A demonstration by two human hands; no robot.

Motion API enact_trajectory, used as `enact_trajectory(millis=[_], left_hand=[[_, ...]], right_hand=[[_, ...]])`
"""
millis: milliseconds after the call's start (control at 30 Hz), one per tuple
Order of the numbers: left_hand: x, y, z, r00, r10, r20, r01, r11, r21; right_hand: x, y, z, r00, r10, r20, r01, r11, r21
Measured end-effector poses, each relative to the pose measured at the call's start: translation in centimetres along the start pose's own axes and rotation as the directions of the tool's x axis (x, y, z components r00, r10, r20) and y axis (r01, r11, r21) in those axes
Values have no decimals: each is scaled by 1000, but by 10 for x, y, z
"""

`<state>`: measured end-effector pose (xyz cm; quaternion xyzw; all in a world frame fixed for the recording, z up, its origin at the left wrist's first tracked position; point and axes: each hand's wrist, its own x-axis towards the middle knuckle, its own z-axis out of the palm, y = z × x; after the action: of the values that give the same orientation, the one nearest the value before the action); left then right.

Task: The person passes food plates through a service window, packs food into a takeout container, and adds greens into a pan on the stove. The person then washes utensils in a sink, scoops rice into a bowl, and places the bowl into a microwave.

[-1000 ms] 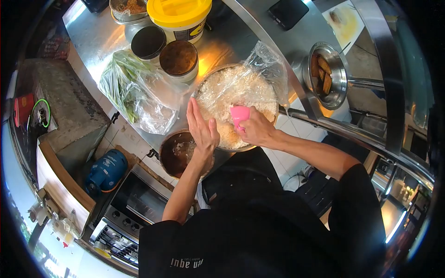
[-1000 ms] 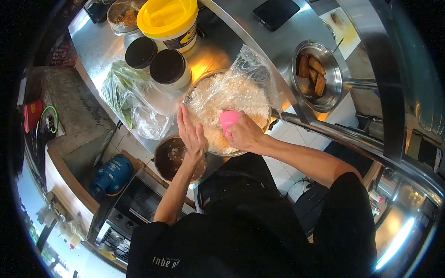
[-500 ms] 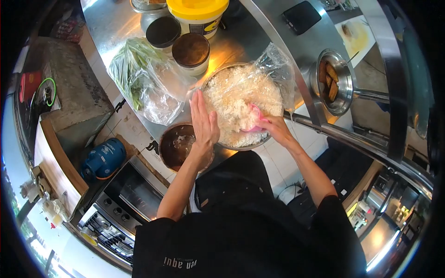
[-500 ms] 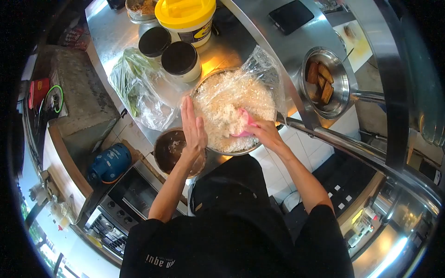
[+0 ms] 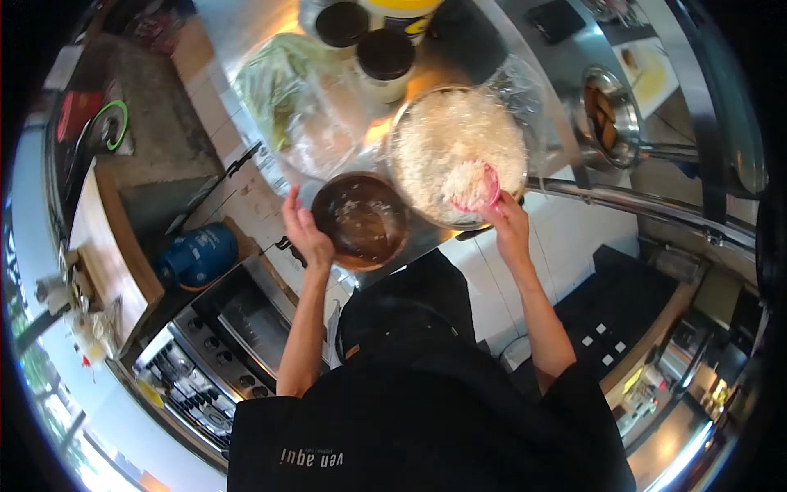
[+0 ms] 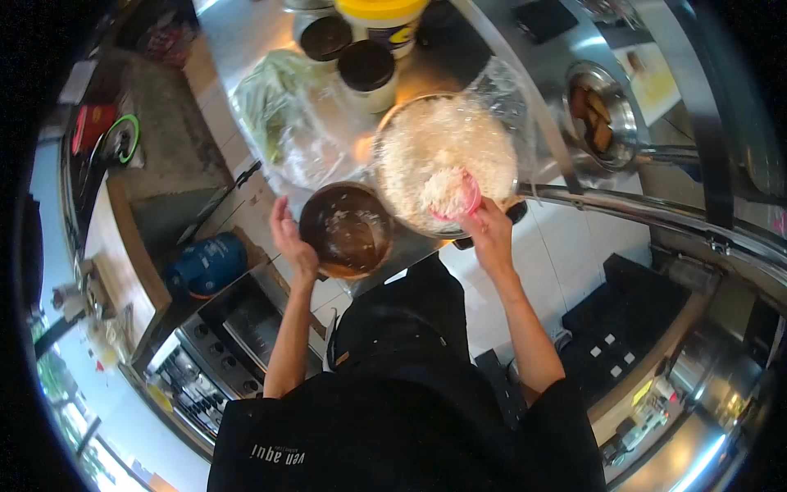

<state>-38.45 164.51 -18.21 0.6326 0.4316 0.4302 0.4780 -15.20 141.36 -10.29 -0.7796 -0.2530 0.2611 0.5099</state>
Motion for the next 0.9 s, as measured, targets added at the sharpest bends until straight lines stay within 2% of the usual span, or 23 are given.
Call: enact_trajectory(millis=[33,67,100,133,200,267,300,400,500,567,633,667,700,767,800,833,900], left_hand=[[-10,-8,-4,999,-28,-17,28,999,-46],[-16,-12,-3,1000,-12,-23,11,998,-54],[-24,-14,-5,1000,-27,-2,27,1000,5],[-26,-8,-7,1000,11,21,-12,998,68],[-24,-2,-8,998,48,37,-52,992,116],[-23,-3,-7,999,47,13,-49,991,124],[-22,-3,-8,999,50,6,-50,992,118],[-24,-9,-14,998,-63,-10,63,998,-2],[-25,-8,-16,998,-53,-22,52,997,-51],[-26,2,-15,999,-40,-37,38,998,-40],[-28,8,-10,992,85,-94,-89,995,-36],[-27,16,-8,988,125,-92,-122,992,45],[-27,24,1,973,199,-113,-194,979,56],[-29,44,19,949,314,-28,-308,942,133],[-30,54,33,953,301,19,-302,949,91],[-34,63,51,956,287,61,-291,955,55],[-45,58,93,981,186,52,-183,981,-64]], right_hand=[[-8,-6,16,991,-130,1,129,979,-160],[-16,-14,37,980,-196,14,194,951,-240],[-21,-24,60,958,-285,20,282,931,-231],[-28,-29,83,955,-294,41,293,909,-295],[-32,-29,124,848,-512,132,517,749,-414],[-33,-18,148,802,-541,253,596,696,-402],[-34,-16,155,763,-561,319,644,627,-438],[-33,-30,159,740,-602,301,666,592,-454],[-32,-27,157,736,-577,354,675,589,-444],[-30,-52,142,765,-568,304,641,624,-447],[-27,-57,117,860,-496,122,502,773,-388],[-24,-53,100,906,-418,71,415,837,-356],[-14,-45,80,906,-420,54,408,834,-371],[9,-32,42,852,-523,16,418,662,-623],[19,-28,25,835,-549,27,427,617,-662],[32,-27,14,841,-541,33,425,619,-660],[56,-25,2,757,-613,227,614,549,-567]])
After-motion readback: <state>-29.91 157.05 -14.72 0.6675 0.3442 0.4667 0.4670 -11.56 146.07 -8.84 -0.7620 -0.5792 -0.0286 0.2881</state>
